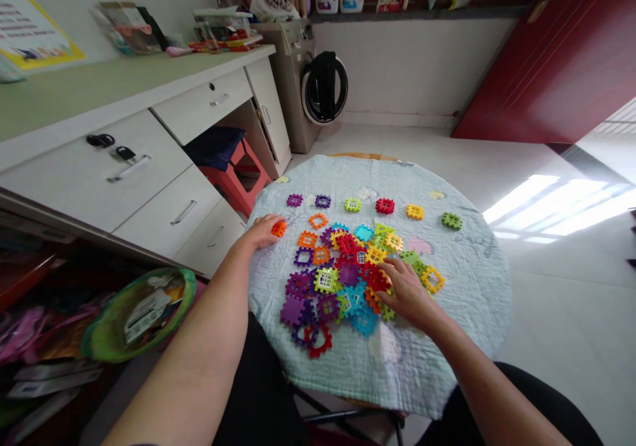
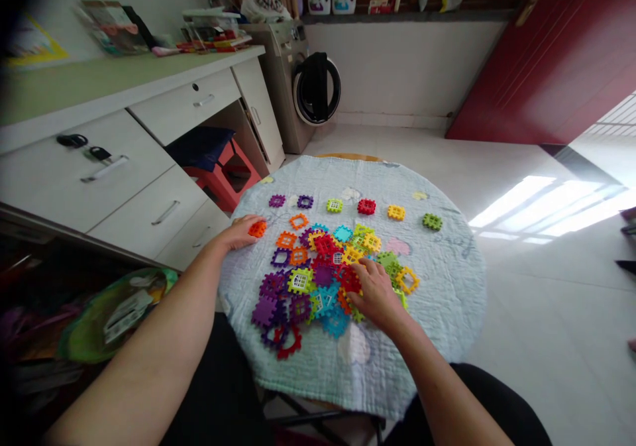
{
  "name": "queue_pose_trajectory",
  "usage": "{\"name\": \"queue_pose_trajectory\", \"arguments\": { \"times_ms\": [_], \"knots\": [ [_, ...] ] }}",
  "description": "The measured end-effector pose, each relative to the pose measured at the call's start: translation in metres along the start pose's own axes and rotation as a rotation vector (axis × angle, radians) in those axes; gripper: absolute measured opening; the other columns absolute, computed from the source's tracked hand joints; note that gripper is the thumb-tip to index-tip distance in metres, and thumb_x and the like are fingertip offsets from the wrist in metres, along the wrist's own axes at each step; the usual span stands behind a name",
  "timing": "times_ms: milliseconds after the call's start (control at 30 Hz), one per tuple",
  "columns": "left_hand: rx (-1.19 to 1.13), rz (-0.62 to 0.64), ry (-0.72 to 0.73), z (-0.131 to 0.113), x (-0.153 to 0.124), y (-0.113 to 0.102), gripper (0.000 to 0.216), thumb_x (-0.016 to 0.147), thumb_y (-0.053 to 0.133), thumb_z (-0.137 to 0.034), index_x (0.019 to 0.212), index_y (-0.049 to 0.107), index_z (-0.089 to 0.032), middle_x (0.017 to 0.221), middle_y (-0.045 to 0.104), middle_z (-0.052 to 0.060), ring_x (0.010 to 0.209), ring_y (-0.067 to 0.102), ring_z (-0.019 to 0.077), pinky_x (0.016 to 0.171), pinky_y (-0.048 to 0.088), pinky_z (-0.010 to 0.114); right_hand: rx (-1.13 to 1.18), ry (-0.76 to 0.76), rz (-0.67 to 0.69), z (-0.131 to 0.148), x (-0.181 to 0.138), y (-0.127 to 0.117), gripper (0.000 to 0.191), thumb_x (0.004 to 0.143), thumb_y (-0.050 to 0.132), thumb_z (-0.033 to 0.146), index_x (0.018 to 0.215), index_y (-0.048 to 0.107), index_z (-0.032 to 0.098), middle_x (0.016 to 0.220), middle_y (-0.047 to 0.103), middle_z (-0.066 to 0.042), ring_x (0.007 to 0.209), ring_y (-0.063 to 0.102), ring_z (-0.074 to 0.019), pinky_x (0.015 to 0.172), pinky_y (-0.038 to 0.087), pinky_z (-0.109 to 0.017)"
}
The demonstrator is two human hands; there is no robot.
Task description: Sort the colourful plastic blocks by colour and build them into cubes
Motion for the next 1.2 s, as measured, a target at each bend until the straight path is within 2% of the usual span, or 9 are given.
{"name": "queue_pose_trajectory", "arguments": {
  "times_ms": [300,400,467,600,700,800,1000,1100,1200],
  "knots": [
    [0.060,-0.020,-0.057,0.003,0.006,0.007,0.061,0.065,0.061,-0.035,0.123,0.053,-0.019,0.122,0.052,0.010,0.116,0.048,0.0303,0.105,0.033,0.039,0.011,-0.035,0.019,-0.015,-0.008,-0.021,0.066,0.075,0.065,0.041,0.133,0.046,0.018,0.133,0.049,-0.016,0.124,0.044,-0.0312,0.102,0.036,-0.049],
    [0.063,-0.078,-0.106,-0.002,0.005,0.006,0.075,0.062,0.067,-0.036,0.132,0.044,-0.017,0.128,0.048,0.013,0.121,0.043,0.0324,0.107,0.030,0.041,0.025,0.022,-0.049,-0.023,-0.009,-0.035,0.055,0.078,0.061,0.036,0.128,0.051,0.018,0.125,0.055,-0.014,0.116,0.051,-0.0282,0.097,0.041,-0.044],
    [0.071,-0.141,-0.108,-0.012,0.002,0.000,0.082,0.061,0.070,-0.036,0.134,0.040,-0.016,0.133,0.044,0.015,0.126,0.039,0.0337,0.109,0.028,0.042,0.059,0.084,-0.071,-0.024,-0.009,-0.044,0.039,0.080,0.057,0.031,0.117,0.058,0.017,0.108,0.063,-0.011,0.098,0.059,-0.0235,0.087,0.046,-0.038],
    [0.034,-0.247,0.009,-0.049,-0.018,-0.016,0.071,0.067,0.067,-0.032,0.132,0.043,-0.019,0.133,0.046,0.012,0.127,0.039,0.0299,0.110,0.027,0.041,0.151,0.089,-0.086,-0.010,-0.003,-0.045,0.018,0.083,0.051,0.025,0.093,0.065,0.019,0.080,0.065,-0.004,0.073,0.059,-0.0164,0.071,0.046,-0.030],
    [-0.084,-0.214,0.088,-0.084,-0.043,-0.022,0.056,0.072,0.060,-0.029,0.125,0.050,-0.017,0.124,0.054,0.011,0.117,0.050,0.0257,0.106,0.035,0.038,0.124,-0.049,-0.082,0.012,0.006,-0.030,0.019,0.086,0.049,0.024,0.093,0.067,0.021,0.090,0.064,-0.006,0.085,0.057,-0.0192,0.081,0.045,-0.034],
    [-0.196,-0.221,0.102,-0.112,-0.071,-0.019,0.046,0.076,0.054,-0.025,0.121,0.053,-0.018,0.121,0.058,0.009,0.116,0.052,0.0236,0.104,0.038,0.038,0.010,-0.107,-0.076,0.034,0.016,-0.012,0.026,0.086,0.053,0.027,0.108,0.066,0.023,0.111,0.060,-0.010,0.102,0.051,-0.0253,0.091,0.040,-0.042],
    [-0.338,-0.072,0.079,-0.123,-0.115,-0.007,0.039,0.079,0.048,-0.022,0.118,0.056,-0.020,0.115,0.062,0.007,0.109,0.057,0.0211,0.100,0.042,0.034,-0.153,-0.049,-0.049,0.050,0.024,0.015,0.051,0.081,0.061,0.041,0.129,0.052,0.023,0.138,0.041,-0.012,0.122,0.034,-0.0342,0.099,0.032,-0.050],
    [-0.273,0.004,0.103,-0.120,-0.127,0.002,0.049,0.075,0.058,-0.028,0.124,0.053,-0.023,0.125,0.055,0.008,0.118,0.051,0.0240,0.106,0.037,0.037,-0.171,-0.024,-0.056,0.046,0.024,0.022,0.046,0.082,0.060,0.038,0.125,0.053,0.024,0.137,0.041,-0.012,0.122,0.034,-0.0340,0.099,0.031,-0.050],
    [-0.164,0.065,0.112,-0.128,-0.134,0.017,0.080,0.060,0.074,-0.036,0.134,0.043,-0.027,0.141,0.039,0.011,0.130,0.037,0.0314,0.108,0.032,0.044,-0.179,0.031,-0.117,0.036,0.026,0.023,0.040,0.083,0.059,0.035,0.122,0.055,0.024,0.135,0.042,-0.012,0.122,0.034,-0.0334,0.098,0.032,-0.050]
  ]
}}
Point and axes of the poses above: each hand's wrist, its own x-axis towards the middle knuckle, its own y-axis out of the palm, z = x × y, the point moved 1 cm from there along x, towards the middle knuckle
